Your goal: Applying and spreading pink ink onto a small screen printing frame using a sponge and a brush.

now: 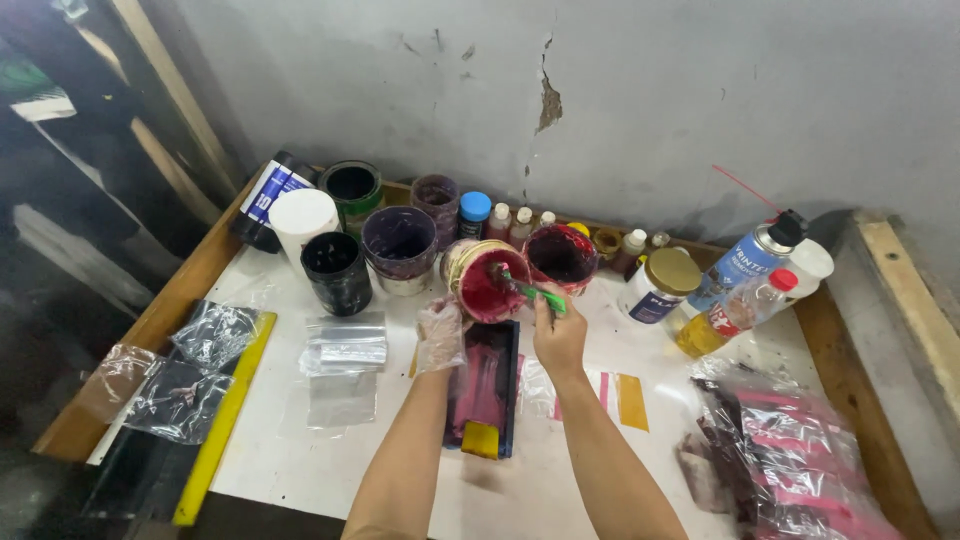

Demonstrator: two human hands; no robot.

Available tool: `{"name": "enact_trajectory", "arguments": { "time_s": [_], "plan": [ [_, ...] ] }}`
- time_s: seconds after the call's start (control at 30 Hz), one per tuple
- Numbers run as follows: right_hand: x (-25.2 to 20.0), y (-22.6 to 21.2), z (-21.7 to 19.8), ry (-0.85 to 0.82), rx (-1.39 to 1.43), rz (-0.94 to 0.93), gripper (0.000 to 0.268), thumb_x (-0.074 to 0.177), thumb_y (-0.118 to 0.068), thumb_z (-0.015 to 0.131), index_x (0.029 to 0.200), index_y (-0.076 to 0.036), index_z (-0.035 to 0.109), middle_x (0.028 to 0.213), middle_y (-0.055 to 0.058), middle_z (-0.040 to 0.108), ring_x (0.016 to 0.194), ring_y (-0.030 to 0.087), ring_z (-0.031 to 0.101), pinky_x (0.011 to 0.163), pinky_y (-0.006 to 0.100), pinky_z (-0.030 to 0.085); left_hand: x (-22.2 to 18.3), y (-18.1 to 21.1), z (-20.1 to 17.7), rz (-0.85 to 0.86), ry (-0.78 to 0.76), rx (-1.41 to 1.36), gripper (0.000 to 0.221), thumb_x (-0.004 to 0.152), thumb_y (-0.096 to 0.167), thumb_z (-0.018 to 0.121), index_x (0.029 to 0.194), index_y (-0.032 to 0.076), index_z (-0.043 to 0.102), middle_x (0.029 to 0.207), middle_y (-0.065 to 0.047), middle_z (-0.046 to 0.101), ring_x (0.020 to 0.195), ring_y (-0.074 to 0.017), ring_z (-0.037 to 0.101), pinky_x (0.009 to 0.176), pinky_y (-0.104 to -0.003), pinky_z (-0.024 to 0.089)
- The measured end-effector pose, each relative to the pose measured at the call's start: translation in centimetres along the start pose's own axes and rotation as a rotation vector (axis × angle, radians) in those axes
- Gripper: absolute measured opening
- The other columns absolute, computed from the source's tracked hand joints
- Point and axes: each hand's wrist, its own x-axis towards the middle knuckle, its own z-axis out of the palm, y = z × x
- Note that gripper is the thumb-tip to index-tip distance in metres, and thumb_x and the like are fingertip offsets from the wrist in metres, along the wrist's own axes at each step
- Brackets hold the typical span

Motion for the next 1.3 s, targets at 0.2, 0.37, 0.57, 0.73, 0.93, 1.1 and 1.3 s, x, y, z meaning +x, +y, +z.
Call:
{"name": "enact_trajectory", "arguments": {
  "time_s": [0.2,0.37,0.57,0.73,0.93,1.1,1.3],
  "plan": [
    [-0.6,0.1,0.1,0.009,0.006,-0.082,0.018,0.098,-0.027,0.062,0.111,-0.023,0.073,0.06,0.01,0.067,0.061,0.027,0.07,0.065,0.041,0.056,-1.6,0.8,-1.0,0.03,-0.048,-0.078,0.039,0.077,0.011,0.065,0.112,-0.007,0.07,0.098,-0.031,0.071,0.081,-0.041,0.076,0.069,-0.046,0.067],
    [-1.1,-0.9,0.1,0.017,0.056,-0.137,0.021,0.095,-0.018,0.064,0.113,-0.018,0.075,0.084,0.014,0.076,0.083,0.036,0.074,0.076,0.044,0.058,-1.4,0.5,-1.7,0.016,-0.06,-0.084,0.039,0.078,0.013,0.066,0.114,-0.002,0.072,0.106,-0.034,0.069,0.089,-0.0452,0.074,0.073,-0.045,0.068],
    [-1.2,3.1,1.0,0.018,0.045,0.005,0.019,0.099,-0.027,0.06,0.113,-0.024,0.073,0.059,0.001,0.068,0.063,0.022,0.072,0.07,0.038,0.057,-2.1,0.8,-1.2,0.004,-0.04,-0.132,0.036,0.078,0.011,0.065,0.112,-0.001,0.073,0.111,-0.035,0.066,0.092,-0.0477,0.073,0.073,-0.047,0.068],
    [-1.6,4.0,1.4,0.032,0.083,0.085,0.018,0.098,-0.026,0.061,0.112,-0.022,0.072,0.057,0.003,0.068,0.058,0.019,0.069,0.063,0.034,0.056,-1.8,0.5,-1.4,0.014,-0.066,0.036,0.036,0.077,0.019,0.073,0.113,0.012,0.074,0.105,-0.021,0.073,0.089,-0.038,0.076,0.071,-0.044,0.068],
    [-1.4,5.0,1.4,0.179,0.449,0.254,0.016,0.102,-0.016,0.058,0.113,-0.011,0.068,0.071,0.01,0.071,0.051,0.016,0.063,0.05,0.027,0.051,-2.4,0.2,-1.6,0.019,-0.097,0.003,0.04,0.082,0.017,0.074,0.12,0.007,0.07,0.109,-0.026,0.072,0.095,-0.0422,0.074,0.073,-0.05,0.067],
    [-1.3,5.9,-0.2,0.271,0.655,0.429,0.015,0.103,-0.018,0.055,0.113,-0.013,0.065,0.074,0.008,0.07,0.05,0.015,0.062,0.047,0.022,0.047,-2.2,1.1,-1.1,-0.058,-0.101,-0.214,0.043,0.094,0.019,0.062,0.13,-0.004,0.061,0.114,-0.038,0.065,0.095,-0.0535,0.07,0.075,-0.057,0.065],
    [-0.6,7.3,-2.0,0.343,0.932,0.643,0.007,0.099,-0.021,0.058,0.102,-0.015,0.059,0.069,0.011,0.068,0.047,0.015,0.059,0.044,0.023,0.043,-0.5,1.4,-0.1,-0.103,-0.137,-0.272,0.05,0.085,0.011,0.075,0.131,0.005,0.055,0.105,-0.025,0.069,0.087,-0.0415,0.075,0.07,-0.054,0.068]
  ]
}}
